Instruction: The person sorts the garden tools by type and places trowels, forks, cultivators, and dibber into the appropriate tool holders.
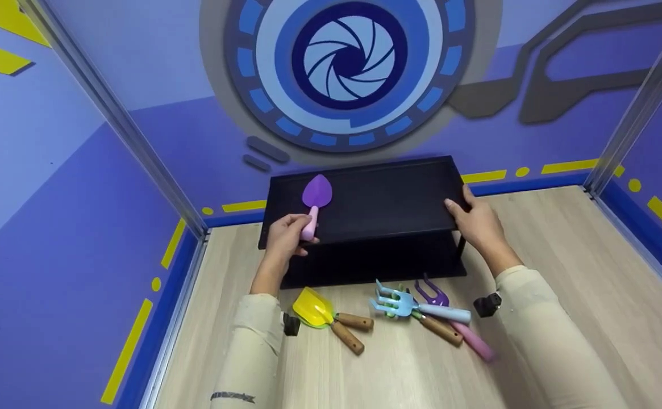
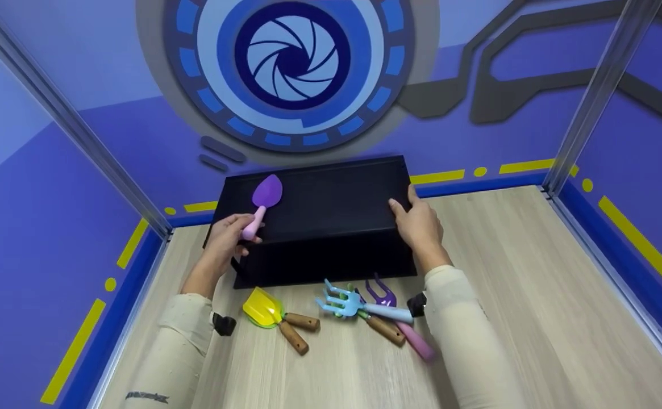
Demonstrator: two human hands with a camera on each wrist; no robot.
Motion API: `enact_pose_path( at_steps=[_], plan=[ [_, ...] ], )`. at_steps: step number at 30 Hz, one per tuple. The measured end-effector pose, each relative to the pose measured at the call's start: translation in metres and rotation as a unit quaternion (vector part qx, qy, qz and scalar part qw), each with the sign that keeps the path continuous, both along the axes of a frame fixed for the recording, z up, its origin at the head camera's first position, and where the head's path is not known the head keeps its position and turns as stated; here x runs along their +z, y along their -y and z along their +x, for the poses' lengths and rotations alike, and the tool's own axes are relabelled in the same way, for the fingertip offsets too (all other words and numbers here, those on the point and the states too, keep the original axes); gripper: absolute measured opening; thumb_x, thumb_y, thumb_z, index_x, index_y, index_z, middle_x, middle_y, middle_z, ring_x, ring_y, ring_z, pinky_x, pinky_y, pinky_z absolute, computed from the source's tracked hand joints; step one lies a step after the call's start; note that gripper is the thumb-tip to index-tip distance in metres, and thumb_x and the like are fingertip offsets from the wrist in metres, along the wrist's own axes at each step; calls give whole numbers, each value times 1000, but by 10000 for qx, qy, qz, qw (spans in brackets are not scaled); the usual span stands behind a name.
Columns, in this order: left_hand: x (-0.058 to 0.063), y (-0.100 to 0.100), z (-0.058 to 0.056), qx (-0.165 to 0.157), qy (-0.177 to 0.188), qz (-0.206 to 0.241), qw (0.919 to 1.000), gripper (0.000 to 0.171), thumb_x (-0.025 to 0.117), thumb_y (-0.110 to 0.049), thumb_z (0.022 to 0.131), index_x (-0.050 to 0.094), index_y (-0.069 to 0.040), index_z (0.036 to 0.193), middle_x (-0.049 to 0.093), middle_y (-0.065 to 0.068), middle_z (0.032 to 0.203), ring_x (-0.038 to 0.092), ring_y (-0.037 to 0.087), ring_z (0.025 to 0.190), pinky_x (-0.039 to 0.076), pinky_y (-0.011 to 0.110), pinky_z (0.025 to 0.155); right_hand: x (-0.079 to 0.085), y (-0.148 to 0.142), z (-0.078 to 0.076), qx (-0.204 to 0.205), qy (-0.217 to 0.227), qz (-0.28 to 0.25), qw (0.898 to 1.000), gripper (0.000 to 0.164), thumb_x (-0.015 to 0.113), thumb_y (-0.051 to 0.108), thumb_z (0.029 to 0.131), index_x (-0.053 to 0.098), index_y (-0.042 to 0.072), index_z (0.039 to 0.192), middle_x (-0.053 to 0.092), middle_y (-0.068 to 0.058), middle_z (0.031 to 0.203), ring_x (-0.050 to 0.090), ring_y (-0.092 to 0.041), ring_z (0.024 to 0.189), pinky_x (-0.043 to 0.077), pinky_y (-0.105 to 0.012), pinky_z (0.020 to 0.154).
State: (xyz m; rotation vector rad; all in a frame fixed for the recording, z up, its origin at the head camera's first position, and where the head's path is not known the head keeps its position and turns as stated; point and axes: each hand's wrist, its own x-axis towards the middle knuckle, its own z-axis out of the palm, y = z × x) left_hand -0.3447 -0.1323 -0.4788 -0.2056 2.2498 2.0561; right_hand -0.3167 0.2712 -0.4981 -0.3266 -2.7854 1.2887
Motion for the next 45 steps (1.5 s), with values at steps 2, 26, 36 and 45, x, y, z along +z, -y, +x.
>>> enact_pose_path(
  at_steps=[2,26,36,45],
  plan=[
    [0,0,0,3,-15,-62,10000,32,70,-30,101,72,-7,123,77,10,100,74,10,65,49,18,46,-1,0,0,2,-16,13,10000,84,43,66,108,7,23,171,18,-20,178,25,-50,161,27,-66,129],
    [2,-1,2,-99,-125,-122,9998,31,64,-30,106,71,-7,125,80,15,118,75,9,66,49,18,47,0,0,1,-22,52,20,10000,83,42,66,109,5,25,171,15,-19,178,23,-50,162,25,-67,130],
    [0,1,0,-49,-73,-167,9998,33,66,-33,104,71,-8,126,81,13,116,75,9,67,50,19,48,1,2,0,5,30,23,10000,83,42,65,109,5,24,171,15,-19,178,23,-50,162,26,-67,130],
    [-1,0,0,-52,-12,-258,9997,34,65,-34,104,71,-9,127,81,10,115,76,9,69,51,19,49,0,1,1,17,28,-2,10000,82,42,64,109,5,25,171,17,-21,178,24,-51,161,26,-68,129]
  ],
)
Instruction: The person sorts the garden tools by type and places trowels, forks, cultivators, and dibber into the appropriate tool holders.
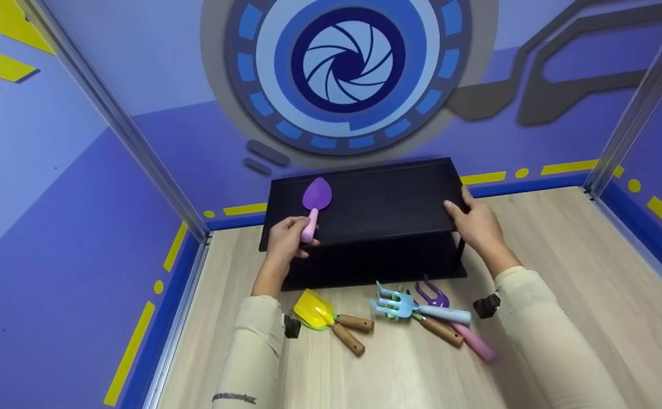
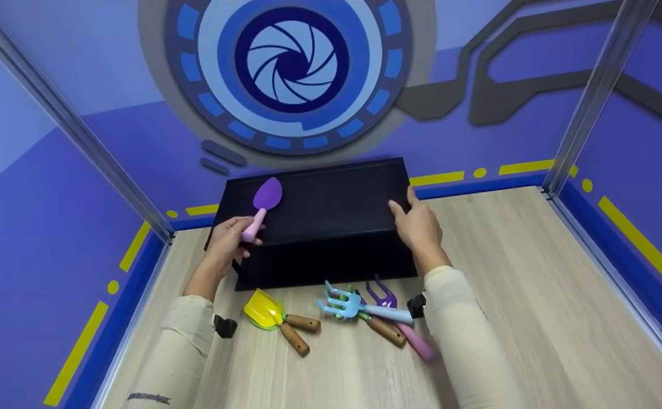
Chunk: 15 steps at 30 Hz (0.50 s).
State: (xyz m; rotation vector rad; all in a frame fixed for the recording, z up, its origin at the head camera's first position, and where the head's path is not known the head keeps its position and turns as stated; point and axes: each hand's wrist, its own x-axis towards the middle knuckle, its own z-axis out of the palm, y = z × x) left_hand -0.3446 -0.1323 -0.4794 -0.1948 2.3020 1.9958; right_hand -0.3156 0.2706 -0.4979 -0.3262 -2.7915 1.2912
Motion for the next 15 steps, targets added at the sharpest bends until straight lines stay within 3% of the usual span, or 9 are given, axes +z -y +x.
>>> enact_pose_path(
  at_steps=[15],
  plan=[
    [4,0,0,2,250,188,9995,41,72,-39,102,70,-11,131,76,11,110,77,11,75,51,19,53,0,-1,0,-16,56,45,10000,83,41,65,109,4,25,171,16,-21,178,23,-52,161,25,-68,129]
  ],
)
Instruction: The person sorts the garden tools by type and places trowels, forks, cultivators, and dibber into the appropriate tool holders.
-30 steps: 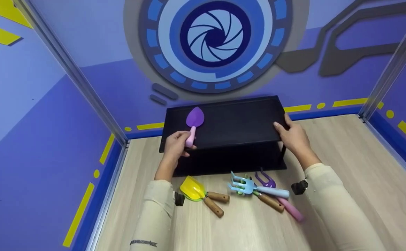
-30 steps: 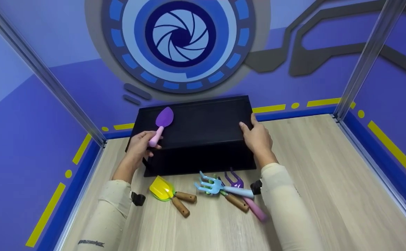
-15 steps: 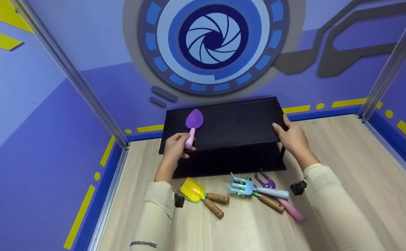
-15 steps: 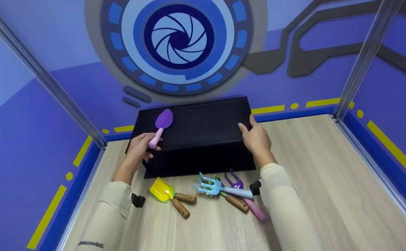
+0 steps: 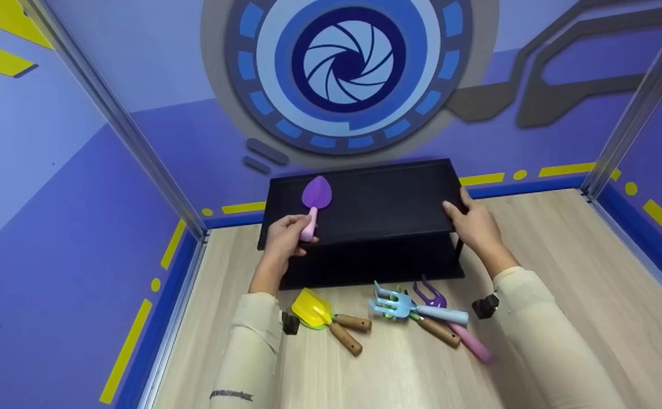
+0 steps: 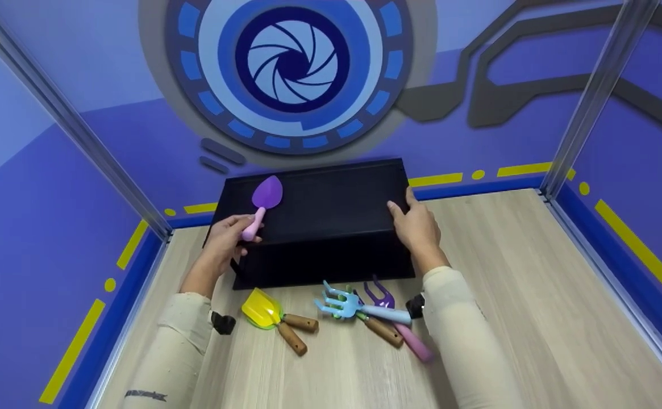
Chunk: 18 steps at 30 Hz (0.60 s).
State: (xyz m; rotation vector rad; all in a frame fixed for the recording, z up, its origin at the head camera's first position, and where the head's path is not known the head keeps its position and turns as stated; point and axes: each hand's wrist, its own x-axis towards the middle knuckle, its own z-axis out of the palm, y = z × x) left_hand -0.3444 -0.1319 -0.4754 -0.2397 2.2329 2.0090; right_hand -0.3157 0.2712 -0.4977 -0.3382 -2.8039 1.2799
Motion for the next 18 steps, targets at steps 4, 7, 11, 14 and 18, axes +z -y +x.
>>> enact_pose_path(
  at_steps=[4,7,11,14,18],
  plan=[
    [4,-3,1,162,57,-82,9998,37,74,-37,101,71,-11,127,74,8,102,74,11,71,48,21,55,0,1,-1,-3,0,36,10000,83,42,65,109,5,24,171,16,-21,178,24,-52,161,25,-68,129],
    [9,-8,2,249,21,-220,9994,33,75,-33,100,72,-9,123,73,7,99,73,12,67,48,22,56,0,0,-1,-3,12,66,10000,83,41,65,109,5,23,171,16,-22,178,24,-52,161,25,-69,129],
    [13,-13,2,303,-102,-317,9990,32,74,-28,102,69,-4,123,74,13,104,73,14,64,51,20,55,-1,-1,-1,4,9,89,10000,83,40,65,110,5,22,171,15,-22,178,24,-53,160,26,-69,128],
    [15,-14,1,431,-178,-494,9977,32,74,-26,102,69,-2,122,74,16,106,73,14,63,53,19,54,-1,-1,-1,24,-8,86,10000,83,40,65,109,5,22,171,15,-22,178,23,-53,160,26,-69,128],
    [18,-15,1,614,-244,-934,9934,30,75,-27,101,71,-3,118,73,15,101,72,15,61,55,20,53,0,-1,-1,49,-23,63,10000,83,41,64,110,5,22,171,15,-22,178,23,-52,161,26,-68,129]
  ],
)
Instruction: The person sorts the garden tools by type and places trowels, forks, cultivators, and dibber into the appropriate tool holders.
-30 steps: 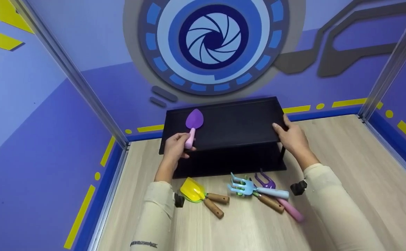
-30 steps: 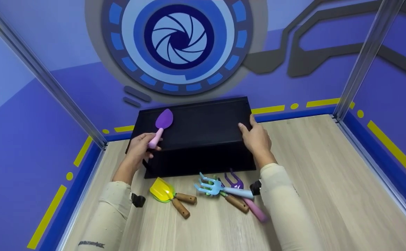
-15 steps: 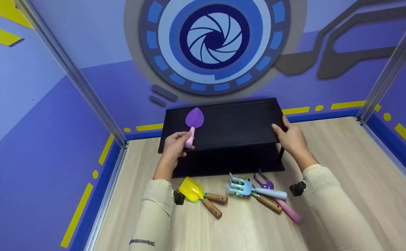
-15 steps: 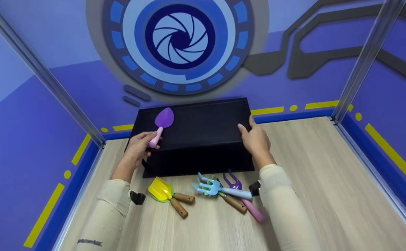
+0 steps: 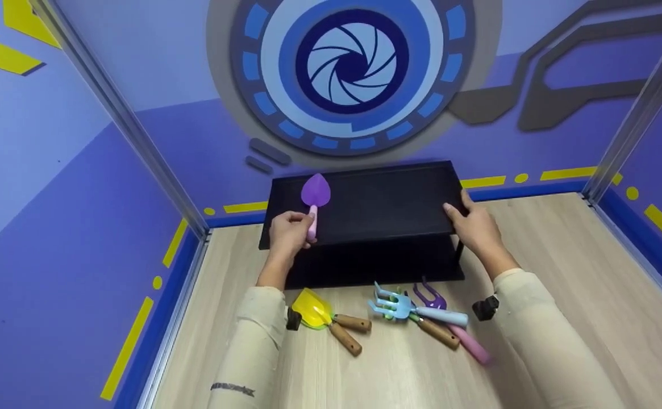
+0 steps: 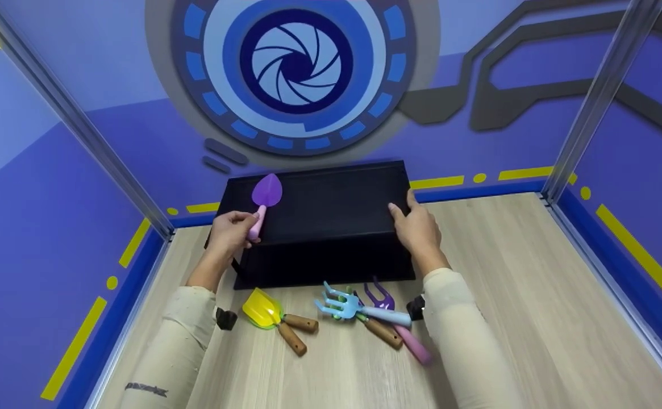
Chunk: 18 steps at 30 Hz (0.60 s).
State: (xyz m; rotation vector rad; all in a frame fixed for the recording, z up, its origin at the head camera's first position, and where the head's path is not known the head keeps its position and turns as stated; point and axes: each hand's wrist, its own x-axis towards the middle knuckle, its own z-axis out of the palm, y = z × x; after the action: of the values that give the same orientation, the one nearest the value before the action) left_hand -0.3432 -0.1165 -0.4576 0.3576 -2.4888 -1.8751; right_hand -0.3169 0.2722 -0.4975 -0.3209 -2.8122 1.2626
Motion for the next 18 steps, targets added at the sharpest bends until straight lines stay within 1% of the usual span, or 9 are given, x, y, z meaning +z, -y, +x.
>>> enact_pose_path(
  at_steps=[4,8,10,11,12,13,15,17,18],
  plan=[
    [2,-1,-1,80,-68,-584,9982,32,76,-33,100,72,-5,114,72,12,96,68,14,63,55,23,53,0,0,0,15,-26,-21,10000,82,42,62,110,5,22,171,17,-22,177,24,-52,161,26,-68,129],
    [2,-4,-3,124,-161,-1121,9935,34,77,-39,98,74,-7,111,72,11,100,65,14,68,55,25,55,0,-1,0,0,-20,-8,10000,81,42,62,110,6,22,171,17,-21,177,24,-52,161,26,-68,129],
    [2,-6,-4,138,-163,-1317,9911,32,77,-37,98,74,-8,111,74,12,104,68,17,71,58,29,58,-1,-1,0,-6,5,-4,10000,81,41,63,110,5,23,171,17,-21,178,24,-52,161,26,-68,129],
    [2,-7,-5,158,-171,-1454,9891,33,77,-38,98,75,-8,111,75,12,106,69,19,76,60,31,64,-1,-1,0,-9,19,-10,10000,82,41,63,110,5,23,171,16,-21,178,24,-52,161,26,-68,129],
    [-2,-7,-10,184,-173,-1588,9870,33,77,-40,97,75,-9,109,76,11,107,70,21,80,61,34,71,-1,-2,0,-8,25,-11,10000,82,41,64,110,5,24,171,16,-21,178,24,-51,161,26,-68,129],
    [-2,-8,-11,207,-170,-1726,9846,33,77,-40,97,76,-9,109,76,11,110,72,23,87,62,38,78,-1,-1,1,-8,25,-11,10000,82,41,64,110,5,24,171,17,-21,178,24,-51,161,26,-67,129],
    [-2,-7,-12,233,-169,-1977,9798,35,76,-43,96,76,-10,108,77,11,112,72,28,99,60,44,91,0,-1,1,10,25,-26,10000,82,41,65,110,4,25,171,17,-21,178,24,-51,161,27,-67,129],
    [-4,-6,-16,245,-149,-2186,9754,37,76,-48,95,76,-12,106,78,9,113,70,30,108,56,47,99,0,0,1,23,16,-46,10000,82,41,65,109,4,25,171,17,-21,178,25,-51,161,27,-67,129],
    [-7,-5,-19,237,-141,-2244,9741,37,76,-49,95,76,-13,104,78,9,113,71,30,108,56,47,99,0,0,1,27,10,-49,10000,82,41,65,109,4,25,171,17,-21,178,25,-51,161,27,-67,129]
  ],
)
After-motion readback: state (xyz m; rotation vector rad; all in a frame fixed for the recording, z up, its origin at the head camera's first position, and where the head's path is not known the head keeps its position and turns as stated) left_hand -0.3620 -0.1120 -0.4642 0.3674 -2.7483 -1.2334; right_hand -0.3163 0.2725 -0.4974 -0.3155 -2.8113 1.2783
